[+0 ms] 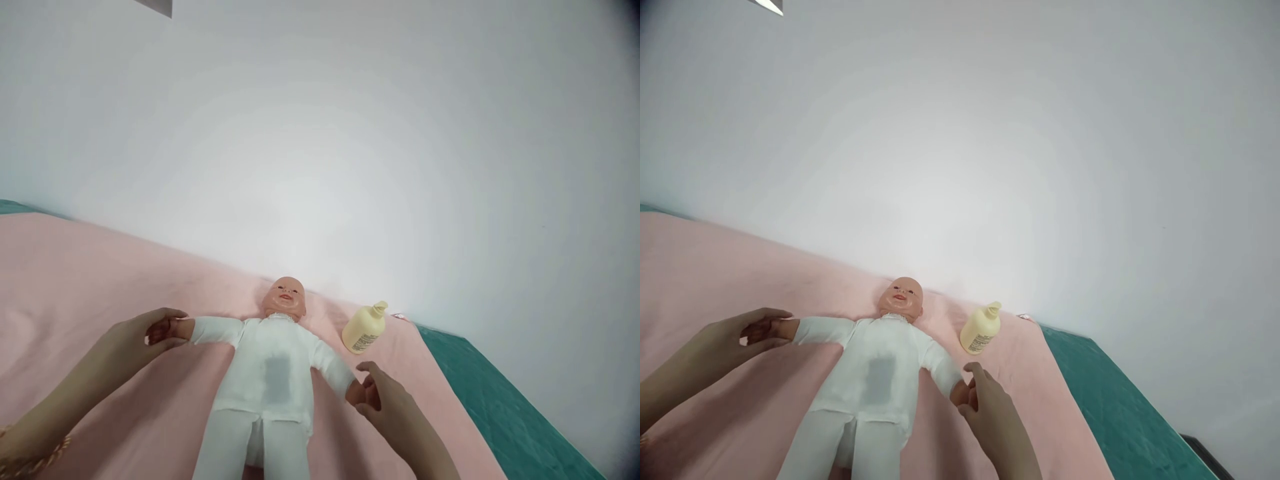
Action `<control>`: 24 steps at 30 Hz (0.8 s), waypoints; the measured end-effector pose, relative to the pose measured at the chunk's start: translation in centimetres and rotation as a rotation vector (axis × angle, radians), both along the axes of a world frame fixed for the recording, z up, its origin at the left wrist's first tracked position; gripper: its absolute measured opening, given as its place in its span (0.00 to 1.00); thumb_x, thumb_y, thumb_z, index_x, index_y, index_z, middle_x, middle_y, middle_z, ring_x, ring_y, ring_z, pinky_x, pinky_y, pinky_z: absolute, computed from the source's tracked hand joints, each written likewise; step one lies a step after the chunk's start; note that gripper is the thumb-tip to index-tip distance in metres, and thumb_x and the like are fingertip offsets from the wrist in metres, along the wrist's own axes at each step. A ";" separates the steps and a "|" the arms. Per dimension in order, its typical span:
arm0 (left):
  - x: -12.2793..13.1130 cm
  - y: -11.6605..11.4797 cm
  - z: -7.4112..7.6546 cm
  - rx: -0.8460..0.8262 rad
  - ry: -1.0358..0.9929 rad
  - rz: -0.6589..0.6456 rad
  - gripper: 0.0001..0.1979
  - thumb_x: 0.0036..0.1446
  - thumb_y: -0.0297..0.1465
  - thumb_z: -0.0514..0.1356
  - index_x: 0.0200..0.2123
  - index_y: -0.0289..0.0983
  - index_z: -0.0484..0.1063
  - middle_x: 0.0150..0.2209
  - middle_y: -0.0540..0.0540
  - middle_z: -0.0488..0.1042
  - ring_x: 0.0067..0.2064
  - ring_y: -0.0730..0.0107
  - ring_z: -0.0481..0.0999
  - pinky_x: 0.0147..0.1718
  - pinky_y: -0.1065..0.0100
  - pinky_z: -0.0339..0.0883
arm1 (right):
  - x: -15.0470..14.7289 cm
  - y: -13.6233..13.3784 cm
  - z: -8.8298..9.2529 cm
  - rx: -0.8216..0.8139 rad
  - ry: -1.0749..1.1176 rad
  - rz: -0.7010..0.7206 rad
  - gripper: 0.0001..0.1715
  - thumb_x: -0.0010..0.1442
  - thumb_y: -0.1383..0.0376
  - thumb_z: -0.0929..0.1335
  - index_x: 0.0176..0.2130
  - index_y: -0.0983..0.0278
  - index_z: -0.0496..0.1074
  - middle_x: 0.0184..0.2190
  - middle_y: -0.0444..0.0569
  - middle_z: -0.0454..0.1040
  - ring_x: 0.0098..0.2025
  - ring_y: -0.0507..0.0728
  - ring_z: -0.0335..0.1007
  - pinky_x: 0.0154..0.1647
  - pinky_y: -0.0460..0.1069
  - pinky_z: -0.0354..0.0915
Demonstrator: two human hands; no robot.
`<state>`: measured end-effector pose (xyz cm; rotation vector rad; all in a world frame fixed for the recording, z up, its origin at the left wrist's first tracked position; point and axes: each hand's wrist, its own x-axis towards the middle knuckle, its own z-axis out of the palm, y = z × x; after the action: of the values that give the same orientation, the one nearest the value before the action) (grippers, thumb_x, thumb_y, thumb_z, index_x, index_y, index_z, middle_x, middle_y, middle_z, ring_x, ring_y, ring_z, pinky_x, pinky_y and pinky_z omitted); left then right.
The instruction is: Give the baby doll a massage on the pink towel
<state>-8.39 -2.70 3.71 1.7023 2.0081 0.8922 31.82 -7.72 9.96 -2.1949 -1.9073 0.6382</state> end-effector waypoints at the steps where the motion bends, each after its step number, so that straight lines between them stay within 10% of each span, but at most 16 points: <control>1: 0.0 -0.1 0.3 -0.020 -0.011 0.004 0.19 0.54 0.38 0.56 0.47 0.40 0.76 0.31 0.52 0.77 0.36 0.60 0.77 0.34 0.68 0.63 | -0.1 -0.2 0.1 0.037 0.009 0.005 0.30 0.57 0.74 0.62 0.58 0.62 0.62 0.38 0.46 0.75 0.38 0.55 0.72 0.39 0.48 0.64; 10: 1.4 -0.5 0.8 -0.016 -0.082 0.030 0.24 0.54 0.46 0.57 0.51 0.43 0.72 0.41 0.49 0.79 0.43 0.61 0.78 0.40 0.67 0.67 | -2.7 -0.6 0.6 0.375 0.024 0.136 0.22 0.66 0.67 0.57 0.57 0.56 0.61 0.55 0.49 0.68 0.47 0.54 0.73 0.45 0.48 0.69; 14: 2.2 -0.9 -0.2 0.128 -0.137 -0.017 0.26 0.50 0.47 0.59 0.52 0.44 0.72 0.41 0.49 0.81 0.43 0.60 0.80 0.37 0.68 0.71 | -4.6 -0.6 0.6 0.356 0.024 0.246 0.21 0.65 0.71 0.58 0.54 0.56 0.66 0.46 0.46 0.72 0.41 0.53 0.73 0.42 0.48 0.70; 24: 4.4 -1.2 -2.1 0.456 -0.005 -0.540 0.13 0.62 0.37 0.57 0.47 0.47 0.76 0.31 0.55 0.81 0.29 0.74 0.80 0.33 0.79 0.72 | -7.2 0.0 -0.6 0.322 -0.029 0.466 0.35 0.55 0.82 0.59 0.56 0.59 0.69 0.58 0.49 0.69 0.54 0.58 0.73 0.50 0.52 0.73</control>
<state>-4.00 -3.86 1.61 2.3164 1.2751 1.1948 24.66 -7.75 9.36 -1.5880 -2.3637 0.3247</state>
